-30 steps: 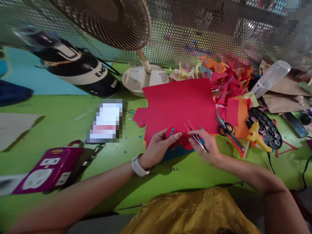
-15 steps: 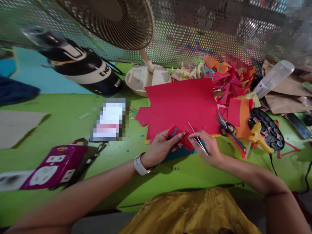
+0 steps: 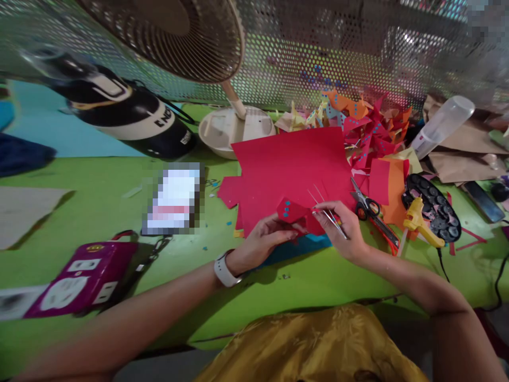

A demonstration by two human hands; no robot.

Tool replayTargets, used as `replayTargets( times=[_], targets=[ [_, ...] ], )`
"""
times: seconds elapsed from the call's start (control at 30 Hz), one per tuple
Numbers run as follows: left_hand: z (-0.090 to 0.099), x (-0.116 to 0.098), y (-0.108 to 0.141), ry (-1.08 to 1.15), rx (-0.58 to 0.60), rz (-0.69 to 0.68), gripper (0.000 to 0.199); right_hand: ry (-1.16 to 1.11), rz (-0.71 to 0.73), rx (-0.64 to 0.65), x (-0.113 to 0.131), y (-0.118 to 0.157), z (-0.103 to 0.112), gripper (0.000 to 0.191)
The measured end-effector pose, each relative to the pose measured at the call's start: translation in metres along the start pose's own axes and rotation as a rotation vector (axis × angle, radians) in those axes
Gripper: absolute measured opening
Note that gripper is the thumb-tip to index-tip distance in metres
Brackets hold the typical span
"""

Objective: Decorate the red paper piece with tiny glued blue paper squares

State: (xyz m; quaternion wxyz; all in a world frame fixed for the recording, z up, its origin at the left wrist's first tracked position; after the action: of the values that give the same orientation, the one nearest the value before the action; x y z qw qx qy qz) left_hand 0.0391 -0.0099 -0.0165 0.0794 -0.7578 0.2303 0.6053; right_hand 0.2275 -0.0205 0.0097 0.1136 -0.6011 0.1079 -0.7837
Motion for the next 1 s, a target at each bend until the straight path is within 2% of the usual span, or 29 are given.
replayTargets(
  times=[0.17,0.3,0.43,0.5,0.57,0.67,0.73,0.9,1.0],
  targets=[
    [-0.003,-0.005,0.002,-0.237,-0.013,-0.025,0.022,0.035,0.082,0.157,0.004,0.001,-0.004,0.009],
    [-0.002,-0.005,0.001,-0.337,-0.026,-0.077,0.024,0.065,0.115,0.175,0.005,-0.001,-0.003,0.013],
    [-0.001,-0.006,0.001,-0.304,-0.009,-0.061,0.032,0.081,0.137,0.190,0.004,-0.002,-0.002,0.015],
    [-0.002,-0.008,0.002,-0.307,-0.008,-0.061,0.026,0.094,0.151,0.187,0.005,-0.003,0.000,0.015],
    [-0.001,-0.010,0.002,-0.350,-0.066,-0.074,0.017,0.120,0.157,0.150,0.006,-0.005,0.006,0.015],
    [0.003,-0.009,0.001,-0.335,-0.259,-0.090,0.019,0.194,0.149,0.042,0.013,-0.010,0.021,0.015],
    [0.005,-0.007,0.000,-0.252,-0.356,-0.119,0.020,0.254,0.143,0.036,0.019,-0.015,0.032,0.016],
    [0.005,-0.010,-0.005,-0.014,-0.433,-0.131,0.020,0.445,0.224,0.383,0.025,-0.021,0.046,0.025],
    [0.003,-0.014,-0.004,0.060,-0.443,-0.067,0.024,0.513,0.248,0.496,0.021,-0.016,0.045,0.027]
  ],
)
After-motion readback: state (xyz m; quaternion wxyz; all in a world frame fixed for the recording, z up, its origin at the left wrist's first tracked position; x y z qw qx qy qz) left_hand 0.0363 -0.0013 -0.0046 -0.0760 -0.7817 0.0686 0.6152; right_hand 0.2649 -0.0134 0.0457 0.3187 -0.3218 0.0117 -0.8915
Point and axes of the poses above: each hand's wrist, its own y-axis away from the middle knuckle, its own z-axis out of the back of the hand, x = y × z, the point moved 1 cm from there along -y, towards the middle knuckle, and after that the axes turned 9 degrees about -y, right-handed, at the moved point
